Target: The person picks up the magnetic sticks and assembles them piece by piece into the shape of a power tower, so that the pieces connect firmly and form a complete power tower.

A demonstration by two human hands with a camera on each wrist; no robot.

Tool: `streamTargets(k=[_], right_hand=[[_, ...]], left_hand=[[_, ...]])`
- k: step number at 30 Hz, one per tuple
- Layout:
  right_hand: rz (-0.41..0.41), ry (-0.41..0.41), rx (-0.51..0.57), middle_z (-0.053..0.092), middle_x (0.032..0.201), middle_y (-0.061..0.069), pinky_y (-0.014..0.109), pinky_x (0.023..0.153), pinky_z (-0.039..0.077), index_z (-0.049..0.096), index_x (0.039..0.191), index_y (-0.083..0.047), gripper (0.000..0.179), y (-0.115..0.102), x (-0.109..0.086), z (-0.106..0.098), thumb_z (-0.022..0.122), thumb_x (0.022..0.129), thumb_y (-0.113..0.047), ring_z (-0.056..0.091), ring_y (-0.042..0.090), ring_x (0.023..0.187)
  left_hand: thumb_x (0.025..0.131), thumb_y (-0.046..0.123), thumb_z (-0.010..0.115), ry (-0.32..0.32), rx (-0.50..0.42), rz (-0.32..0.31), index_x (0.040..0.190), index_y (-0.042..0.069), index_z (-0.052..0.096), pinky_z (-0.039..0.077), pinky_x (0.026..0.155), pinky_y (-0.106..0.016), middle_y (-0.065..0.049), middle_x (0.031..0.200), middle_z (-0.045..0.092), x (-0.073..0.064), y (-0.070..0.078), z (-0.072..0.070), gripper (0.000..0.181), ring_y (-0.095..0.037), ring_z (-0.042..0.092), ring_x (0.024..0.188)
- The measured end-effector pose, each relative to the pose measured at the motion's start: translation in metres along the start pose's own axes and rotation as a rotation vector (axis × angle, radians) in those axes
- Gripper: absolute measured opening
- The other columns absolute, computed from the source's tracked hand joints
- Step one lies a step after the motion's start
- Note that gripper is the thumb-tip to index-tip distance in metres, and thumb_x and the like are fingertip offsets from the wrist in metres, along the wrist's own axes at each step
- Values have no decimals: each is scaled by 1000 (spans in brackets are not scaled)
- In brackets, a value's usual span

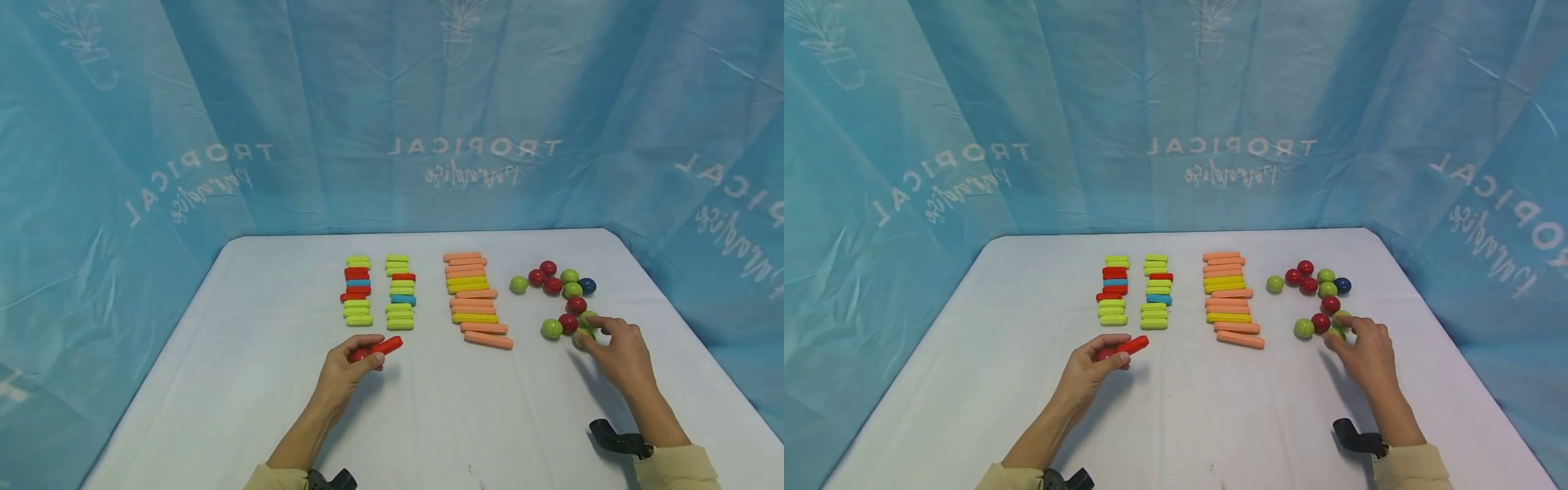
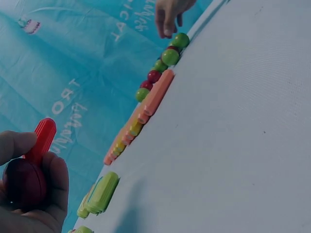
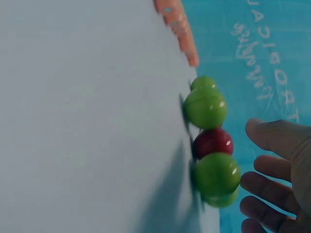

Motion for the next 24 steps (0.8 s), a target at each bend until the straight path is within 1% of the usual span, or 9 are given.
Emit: streamTargets(k=[3, 7, 11, 13, 15, 17, 18, 20, 24], right_hand=[[9, -19, 17, 50, 118, 32, 59, 77, 42, 55, 125, 9, 52, 9, -4, 3, 68, 90, -29, 43, 47, 106], [58, -40, 35, 49, 120, 33, 61, 81, 41, 52, 127, 10, 56, 22, -5, 11, 67, 91, -30, 42, 48, 108], [94, -55, 30, 51, 118, 34, 62, 84, 40, 49, 128, 11, 56, 30, -8, 15, 66, 91, -28, 43, 50, 108], [93, -57, 52, 52, 118, 33, 62, 85, 40, 49, 129, 10, 55, 25, -13, 15, 65, 92, -27, 45, 49, 109], [79, -59, 107, 52, 119, 31, 61, 87, 40, 49, 130, 8, 56, 10, -18, 16, 64, 93, -30, 45, 47, 110], [42, -68, 196, 54, 120, 26, 57, 89, 41, 51, 131, 4, 56, -16, -23, 23, 64, 93, -34, 48, 42, 111], [10, -68, 249, 56, 119, 22, 50, 91, 43, 53, 130, 1, 53, -33, -26, 28, 64, 93, -34, 49, 37, 110], [-55, -92, 361, 59, 120, 14, 44, 90, 44, 56, 129, -4, 51, -69, -33, 41, 66, 91, -36, 52, 29, 108], [-182, -176, 566, 64, 115, 2, 41, 89, 45, 62, 124, -10, 43, -137, -47, 67, 71, 88, -30, 54, 20, 104]], left_hand=[[85, 8, 72, 7, 5, -5, 117, 2, 66, 51, 78, -33, -12, 108, 61, 0, 2, -1, 33, -29, 60, 87], [86, 8, 72, 2, 15, -8, 116, 3, 67, 51, 79, -36, -12, 111, 61, 0, 4, 0, 31, -33, 58, 91], [85, 9, 72, -12, 35, 1, 115, 5, 68, 50, 76, -34, -10, 109, 61, 0, 5, 1, 30, -28, 56, 90], [85, 10, 73, -27, 45, 6, 114, 6, 69, 49, 74, -34, -10, 108, 60, 0, 6, 3, 30, -25, 54, 91], [84, 11, 74, -43, 56, 10, 113, 7, 69, 48, 73, -33, -10, 107, 60, 0, 6, 5, 30, -23, 53, 92], [84, 11, 74, -62, 66, 8, 113, 7, 69, 48, 71, -32, -9, 105, 61, 1, 6, 9, 30, -23, 53, 90], [84, 11, 74, -71, 73, 5, 114, 7, 69, 47, 71, -31, -8, 105, 61, 1, 5, 11, 30, -22, 53, 89], [84, 11, 74, -89, 91, -5, 113, 7, 69, 46, 69, -30, -8, 103, 61, 2, 4, 16, 30, -22, 53, 87], [84, 12, 74, -134, 105, -13, 113, 6, 68, 45, 69, -30, -7, 101, 62, 0, 5, 28, 30, -20, 54, 85]])
Point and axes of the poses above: each hand's wrist, its own x-axis towards the middle knuckle, its own z-axis out of the palm, y = z × x, the point moved 9 cm from there along x, towards the middle knuckle
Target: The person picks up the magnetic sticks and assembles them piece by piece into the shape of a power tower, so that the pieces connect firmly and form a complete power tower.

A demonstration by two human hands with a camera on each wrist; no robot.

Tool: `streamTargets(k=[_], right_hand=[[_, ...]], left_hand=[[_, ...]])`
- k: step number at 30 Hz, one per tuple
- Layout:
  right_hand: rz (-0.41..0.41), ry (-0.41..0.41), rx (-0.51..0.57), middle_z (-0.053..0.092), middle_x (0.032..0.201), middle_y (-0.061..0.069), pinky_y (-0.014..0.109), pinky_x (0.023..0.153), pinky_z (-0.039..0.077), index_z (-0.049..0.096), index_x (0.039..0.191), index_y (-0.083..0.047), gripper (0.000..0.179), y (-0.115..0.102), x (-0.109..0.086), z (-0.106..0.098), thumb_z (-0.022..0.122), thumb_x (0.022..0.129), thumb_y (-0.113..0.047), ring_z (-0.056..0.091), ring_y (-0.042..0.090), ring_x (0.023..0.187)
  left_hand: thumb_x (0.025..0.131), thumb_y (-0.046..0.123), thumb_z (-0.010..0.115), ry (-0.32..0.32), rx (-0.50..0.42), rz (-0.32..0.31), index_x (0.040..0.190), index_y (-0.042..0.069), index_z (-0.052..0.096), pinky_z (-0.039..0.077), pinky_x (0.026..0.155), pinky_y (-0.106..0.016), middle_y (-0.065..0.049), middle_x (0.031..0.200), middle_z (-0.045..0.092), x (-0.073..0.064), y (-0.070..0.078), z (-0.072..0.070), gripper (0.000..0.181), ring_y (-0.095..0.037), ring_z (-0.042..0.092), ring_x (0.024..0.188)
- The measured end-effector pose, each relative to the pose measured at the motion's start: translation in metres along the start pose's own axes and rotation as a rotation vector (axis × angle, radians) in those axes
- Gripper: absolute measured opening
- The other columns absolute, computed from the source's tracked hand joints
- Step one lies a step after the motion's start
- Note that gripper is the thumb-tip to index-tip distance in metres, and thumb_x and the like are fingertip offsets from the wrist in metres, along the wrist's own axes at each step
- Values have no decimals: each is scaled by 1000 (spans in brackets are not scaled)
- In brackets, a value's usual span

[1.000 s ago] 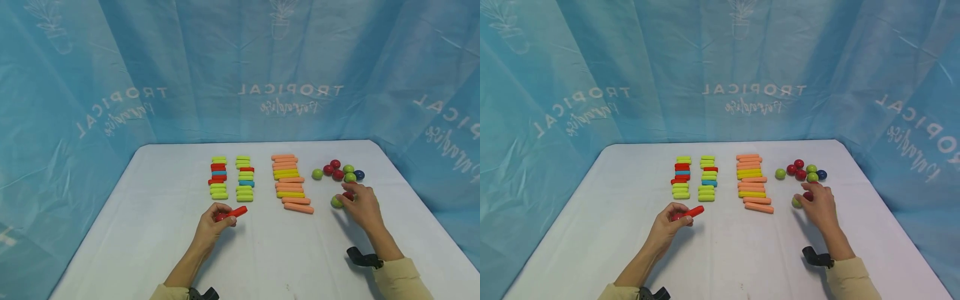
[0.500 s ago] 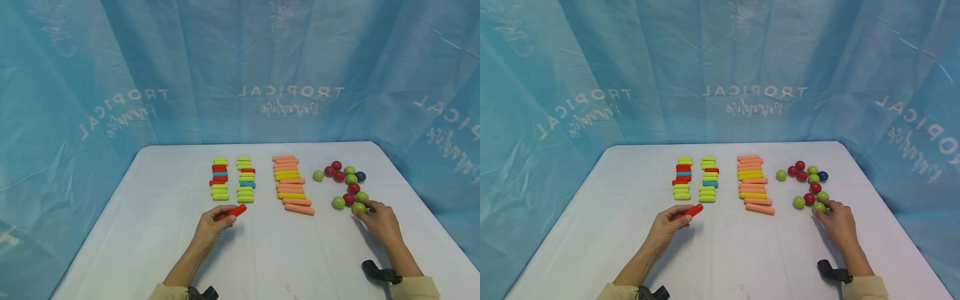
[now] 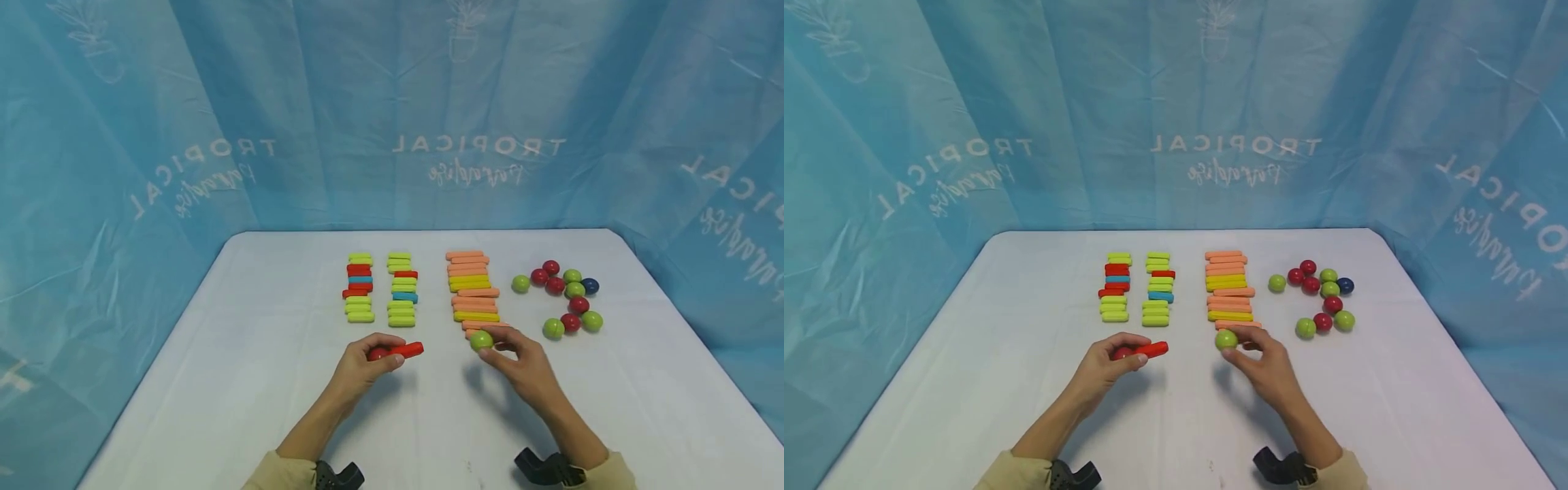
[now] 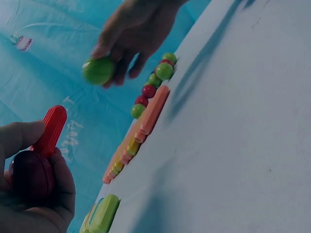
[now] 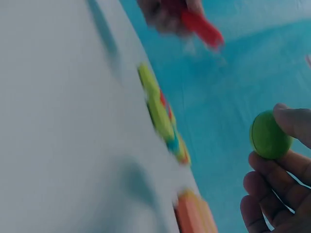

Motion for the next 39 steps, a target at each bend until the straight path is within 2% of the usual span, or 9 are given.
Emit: streamTargets(k=[3, 7, 12, 18, 22, 24, 29, 34, 39], right_hand=[[-34, -65, 92, 65, 112, -3, 49, 91, 44, 65, 122, -13, 42, -21, 4, 29, 74, 85, -30, 55, 18, 104], [-64, -108, 127, 65, 111, -5, 50, 91, 45, 67, 118, -15, 39, -36, 6, 51, 76, 84, -30, 55, 16, 102], [-80, -127, 146, 66, 109, -6, 52, 90, 44, 67, 117, -15, 37, -42, 6, 62, 76, 83, -28, 55, 15, 101], [-63, -164, 185, 66, 110, -3, 48, 91, 46, 66, 120, -14, 37, -42, 17, 71, 71, 88, -32, 58, 18, 102], [-45, -130, 242, 68, 109, 1, 44, 92, 47, 66, 118, -9, 36, -32, 39, 77, 64, 93, -35, 60, 20, 104], [-72, -115, 179, 68, 107, 1, 42, 92, 47, 67, 117, -7, 33, -26, 53, 86, 63, 94, -31, 60, 18, 104], [-195, -150, -143, 67, 100, 0, 37, 83, 48, 71, 109, -6, 25, -22, 81, 120, 73, 86, -17, 58, 17, 94], [-223, -167, -345, 64, 93, 1, 32, 76, 46, 73, 103, -6, 25, -27, 94, 138, 79, 80, -14, 52, 17, 87], [-230, -208, -527, 57, 93, 4, 32, 74, 46, 72, 104, -4, 29, -38, 95, 147, 80, 78, -14, 49, 20, 87]], left_hand=[[85, 13, 74, -27, -3, 14, 112, 4, 67, 46, 69, -30, -7, 99, 63, -1, 3, 6, 30, -20, 56, 84], [84, 13, 74, -47, 14, 16, 111, 4, 68, 42, 63, -27, -7, 93, 63, -3, 5, 9, 29, -18, 54, 78], [85, 13, 74, -60, 44, 11, 112, 4, 67, 39, 59, -27, -9, 92, 61, -5, 4, 8, 30, -19, 53, 76], [86, 14, 72, -90, 43, -5, 114, 2, 67, 49, 71, -33, -9, 100, 63, -7, -1, 5, 31, -20, 59, 82], [87, 14, 71, -40, 44, -11, 112, 2, 67, 49, 72, -34, -9, 98, 64, -8, -4, -4, 28, -21, 58, 83], [87, 13, 71, 10, 46, -12, 112, 2, 68, 49, 72, -32, -9, 97, 63, -9, -5, -11, 27, -22, 56, 83], [87, 14, 71, 100, 25, -30, 111, 3, 68, 49, 71, -30, -10, 95, 64, -10, -7, -26, 27, -22, 56, 81], [86, 16, 71, 133, -43, -57, 111, 1, 66, 49, 73, -32, -10, 97, 63, -10, -10, -33, 29, -22, 58, 84], [86, 11, 70, 146, -118, -50, 112, 0, 63, 46, 73, -32, -11, 101, 61, -10, -10, -37, 29, -23, 56, 90]])
Point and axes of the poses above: each hand's wrist, its own x-axis towards the middle knuckle, its own z-axis out of the palm, y = z × x, the point moved 9 cm from there along x, towards the middle knuckle
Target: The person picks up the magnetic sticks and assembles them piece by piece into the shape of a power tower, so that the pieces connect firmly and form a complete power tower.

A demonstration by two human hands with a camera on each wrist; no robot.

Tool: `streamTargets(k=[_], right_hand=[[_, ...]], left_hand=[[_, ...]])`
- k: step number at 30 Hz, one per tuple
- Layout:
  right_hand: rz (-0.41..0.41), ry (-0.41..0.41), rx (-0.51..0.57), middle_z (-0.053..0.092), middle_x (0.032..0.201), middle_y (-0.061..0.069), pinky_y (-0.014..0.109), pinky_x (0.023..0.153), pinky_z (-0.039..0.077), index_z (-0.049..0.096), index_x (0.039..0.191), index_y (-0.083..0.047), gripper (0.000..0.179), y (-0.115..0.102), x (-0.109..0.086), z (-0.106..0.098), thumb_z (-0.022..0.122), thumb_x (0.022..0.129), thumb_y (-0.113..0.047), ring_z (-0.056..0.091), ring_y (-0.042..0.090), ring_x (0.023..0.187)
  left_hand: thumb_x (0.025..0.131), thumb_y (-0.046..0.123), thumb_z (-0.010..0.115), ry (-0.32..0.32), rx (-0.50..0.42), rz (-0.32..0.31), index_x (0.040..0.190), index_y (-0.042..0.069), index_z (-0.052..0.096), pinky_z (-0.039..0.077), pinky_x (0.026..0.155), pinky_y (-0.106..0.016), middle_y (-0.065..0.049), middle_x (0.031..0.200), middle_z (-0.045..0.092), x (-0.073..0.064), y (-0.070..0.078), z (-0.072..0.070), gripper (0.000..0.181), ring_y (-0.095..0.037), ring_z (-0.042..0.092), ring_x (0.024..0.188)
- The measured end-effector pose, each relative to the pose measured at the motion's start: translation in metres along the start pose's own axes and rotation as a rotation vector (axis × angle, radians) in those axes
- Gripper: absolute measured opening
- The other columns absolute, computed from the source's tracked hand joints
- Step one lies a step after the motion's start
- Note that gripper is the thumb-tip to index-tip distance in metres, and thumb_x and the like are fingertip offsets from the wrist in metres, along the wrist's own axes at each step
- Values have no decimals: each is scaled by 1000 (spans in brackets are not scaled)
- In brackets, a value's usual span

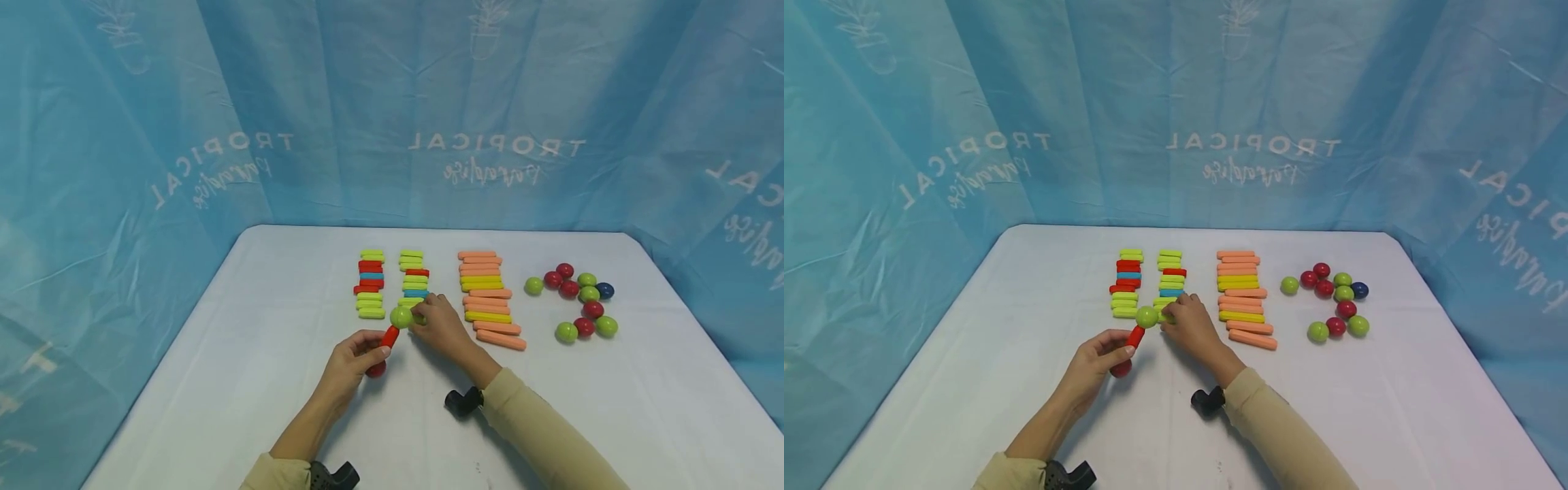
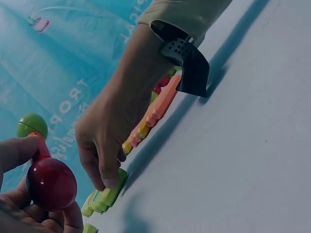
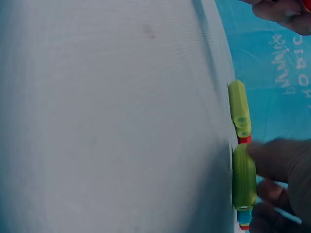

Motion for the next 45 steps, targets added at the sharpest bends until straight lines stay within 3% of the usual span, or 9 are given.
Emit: streamTargets(k=[3, 7, 11, 16, 23, 32, 37, 40, 45], right_hand=[[36, -30, -56, 54, 91, 4, 30, 72, 44, 72, 105, -5, 30, 6, 0, 3, 80, 79, -16, 48, 19, 84], [113, -36, -17, 53, 84, 0, 29, 66, 42, 73, 103, -6, 28, 24, -5, 4, 79, 80, -19, 46, 16, 78], [150, -9, 192, 54, 80, -2, 29, 63, 42, 74, 101, -7, 23, 31, -21, -5, 78, 81, -17, 48, 16, 73], [148, 3, 513, 57, 82, -1, 30, 62, 43, 74, 102, -10, 22, 23, -44, -20, 77, 82, -18, 49, 18, 74], [175, -47, 669, 61, 92, 0, 33, 72, 49, 73, 104, -12, 23, 13, -56, -24, 75, 84, -23, 55, 20, 84], [45, -91, 592, 55, 85, -1, 29, 63, 39, 75, 102, -17, 19, 2, -64, -25, 75, 85, -24, 48, 20, 77], [-34, -142, 577, 57, 87, -2, 29, 65, 41, 73, 108, -14, 24, -5, -66, -24, 71, 88, -27, 49, 18, 78], [6, -48, 514, 59, 91, -3, 29, 68, 45, 71, 113, -10, 30, 14, -68, -41, 69, 90, -29, 51, 18, 81], [213, 214, 318, 60, 100, 6, 36, 74, 46, 67, 118, -5, 35, 91, -84, -92, 70, 89, -25, 52, 23, 89]], left_hand=[[87, 10, 69, -5, -6, 9, 116, 0, 62, 46, 76, -31, -11, 104, 60, 1, 1, 2, 32, -23, 55, 93], [89, 12, 68, -1, -4, 2, 120, 0, 61, 46, 80, -31, -11, 109, 61, 1, 2, 3, 34, -23, 54, 96], [90, 12, 66, 30, -24, -6, 122, 0, 61, 45, 82, -31, -11, 109, 60, 3, 1, 2, 34, -22, 54, 98], [90, 11, 65, 56, -36, -9, 121, 1, 62, 45, 83, -32, -10, 108, 61, 7, -3, 1, 32, -22, 54, 98], [89, 15, 67, 19, 14, -46, 119, 3, 62, 46, 82, -32, -10, 107, 61, 6, -10, 14, 32, -24, 55, 97], [90, 16, 67, -106, 123, -16, 123, 2, 52, 47, 75, -32, -10, 104, 65, -1, -13, 26, 38, -19, 57, 88], [88, 16, 69, -100, 168, 18, 122, 6, 52, 47, 68, -29, -9, 101, 64, 0, -12, 24, 40, -21, 54, 83], [87, 15, 70, -74, 173, 4, 119, 5, 51, 46, 65, -28, -9, 95, 62, 2, -14, 20, 38, -20, 53, 80], [88, 8, 65, -18, 68, -50, 123, 2, 49, 51, 68, -28, -14, 97, 57, 4, -24, 10, 39, -21, 59, 75]])
Point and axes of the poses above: each hand's wrist, its own x-axis towards the middle knuckle, its own z-axis out of the palm, y = z × x, the point moved 9 cm from there along x, towards the middle knuckle
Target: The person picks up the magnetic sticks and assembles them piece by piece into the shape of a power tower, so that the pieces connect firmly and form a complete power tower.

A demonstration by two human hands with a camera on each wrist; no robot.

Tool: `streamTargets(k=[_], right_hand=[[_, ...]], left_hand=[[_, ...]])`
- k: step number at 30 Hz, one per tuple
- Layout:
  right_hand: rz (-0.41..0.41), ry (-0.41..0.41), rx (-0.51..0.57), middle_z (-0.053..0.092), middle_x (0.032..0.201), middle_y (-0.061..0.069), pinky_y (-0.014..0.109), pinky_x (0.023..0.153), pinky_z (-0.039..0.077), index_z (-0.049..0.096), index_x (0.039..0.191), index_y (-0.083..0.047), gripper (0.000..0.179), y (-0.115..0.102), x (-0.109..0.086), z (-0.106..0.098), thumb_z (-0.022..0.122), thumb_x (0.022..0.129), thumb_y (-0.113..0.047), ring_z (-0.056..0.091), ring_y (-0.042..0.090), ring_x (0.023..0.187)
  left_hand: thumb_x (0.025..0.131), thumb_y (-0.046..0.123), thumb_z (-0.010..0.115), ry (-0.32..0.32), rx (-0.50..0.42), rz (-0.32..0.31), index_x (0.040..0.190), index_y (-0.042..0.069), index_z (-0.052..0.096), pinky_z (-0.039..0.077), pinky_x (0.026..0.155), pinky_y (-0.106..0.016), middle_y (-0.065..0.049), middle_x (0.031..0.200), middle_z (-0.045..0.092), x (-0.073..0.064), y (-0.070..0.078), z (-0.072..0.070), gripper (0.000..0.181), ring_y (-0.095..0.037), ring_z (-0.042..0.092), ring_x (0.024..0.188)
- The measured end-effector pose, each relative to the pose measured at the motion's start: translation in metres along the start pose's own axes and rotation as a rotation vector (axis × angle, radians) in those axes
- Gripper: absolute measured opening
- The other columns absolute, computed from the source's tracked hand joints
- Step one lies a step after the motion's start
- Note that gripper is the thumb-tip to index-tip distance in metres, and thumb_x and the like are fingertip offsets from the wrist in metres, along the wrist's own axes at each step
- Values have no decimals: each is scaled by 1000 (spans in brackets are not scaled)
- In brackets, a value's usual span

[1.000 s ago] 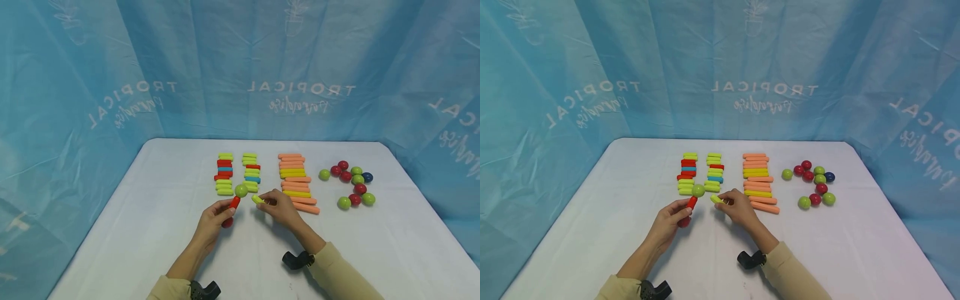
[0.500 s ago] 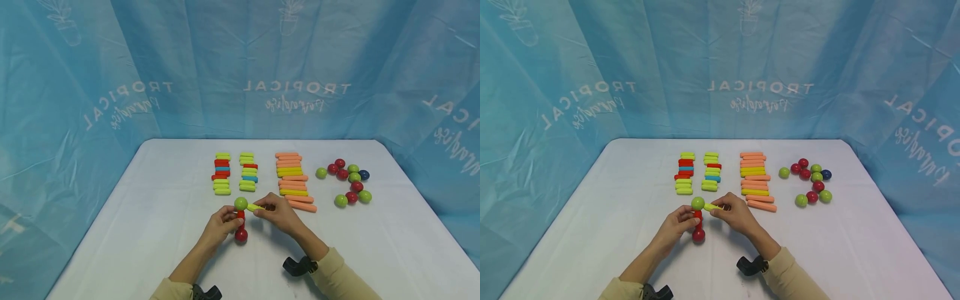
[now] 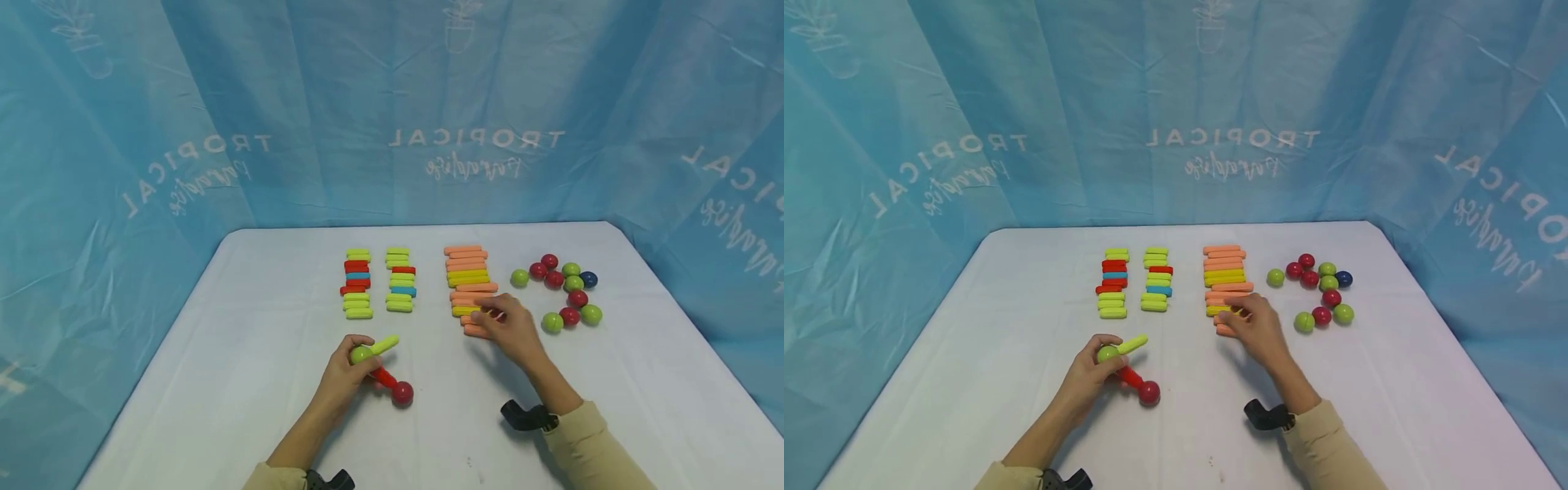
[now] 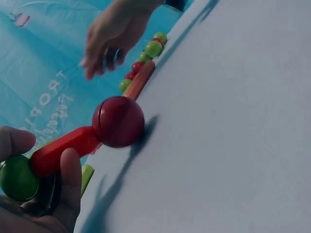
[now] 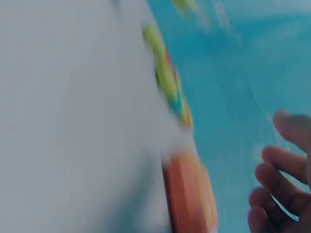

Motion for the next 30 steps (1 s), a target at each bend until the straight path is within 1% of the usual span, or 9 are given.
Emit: streamTargets(k=[2, 4, 7, 12, 17, 20, 22, 27, 30], right_hand=[[55, 84, -98, 60, 104, 12, 40, 77, 46, 65, 120, -3, 36, 24, 0, -27, 71, 89, -21, 52, 27, 93], [101, 135, -194, 60, 110, 16, 44, 80, 44, 63, 121, -1, 39, 44, -2, -50, 71, 88, -19, 51, 30, 96], [132, 142, -293, 58, 112, 21, 48, 79, 42, 61, 122, 2, 41, 65, -7, -70, 71, 87, -17, 48, 34, 98], [158, 67, -389, 54, 111, 26, 51, 78, 42, 60, 120, 6, 41, 83, -14, -76, 72, 86, -14, 46, 39, 97], [178, 45, -404, 53, 111, 27, 54, 82, 43, 61, 117, 7, 39, 88, -21, -75, 72, 85, -11, 48, 41, 100], [135, 73, -324, 56, 107, 22, 46, 77, 45, 62, 116, 5, 35, 74, -24, -71, 71, 86, -10, 50, 35, 93], [99, 74, -200, 58, 107, 16, 37, 77, 46, 63, 118, 0, 34, 56, -27, -60, 70, 87, -12, 52, 29, 92], [29, -54, 257, 61, 116, 6, 21, 86, 46, 61, 124, -7, 39, -4, -33, 3, 70, 90, -23, 55, 21, 102], [6, -112, 427, 62, 118, 5, 22, 89, 46, 61, 124, -6, 40, -29, -32, 35, 70, 89, -22, 57, 22, 106]], left_hand=[[89, 6, 64, 8, -27, -3, 126, 3, 50, 52, 71, -29, -16, 102, 54, -1, -2, -3, 40, -22, 60, 76], [89, 5, 64, 3, -48, -2, 127, 4, 53, 53, 74, -31, -16, 109, 51, -1, -3, -3, 39, -23, 61, 79], [90, 7, 65, -4, -36, 7, 125, 4, 57, 52, 78, -30, -15, 113, 51, -1, -3, -3, 36, -23, 57, 89], [90, 11, 67, -1, 43, 37, 117, 2, 62, 47, 81, -25, -11, 113, 54, 0, 0, -3, 29, -24, 46, 103], [89, 16, 70, -17, 61, 50, 115, 5, 64, 47, 83, -26, -9, 113, 54, 0, 1, 1, 29, -25, 45, 106], [88, 18, 70, -31, 69, 49, 115, 6, 65, 46, 82, -27, -9, 112, 54, 0, 2, 5, 30, -25, 44, 105], [89, 19, 70, -40, 84, 51, 116, 5, 65, 46, 82, -26, -9, 112, 55, 0, 3, 8, 31, -25, 44, 105], [89, 20, 70, -65, 133, 71, 116, 5, 66, 46, 81, -27, -8, 111, 58, 0, 6, 18, 32, -24, 46, 104], [89, 19, 70, -86, 158, 90, 116, 4, 66, 46, 80, -27, -6, 109, 59, 0, 9, 24, 31, -23, 47, 102]])
Point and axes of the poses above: each hand's wrist, its own x-axis towards the middle knuckle, its own z-axis out of the palm, y = z × x, the point moved 9 cm from there along x, towards the middle knuckle
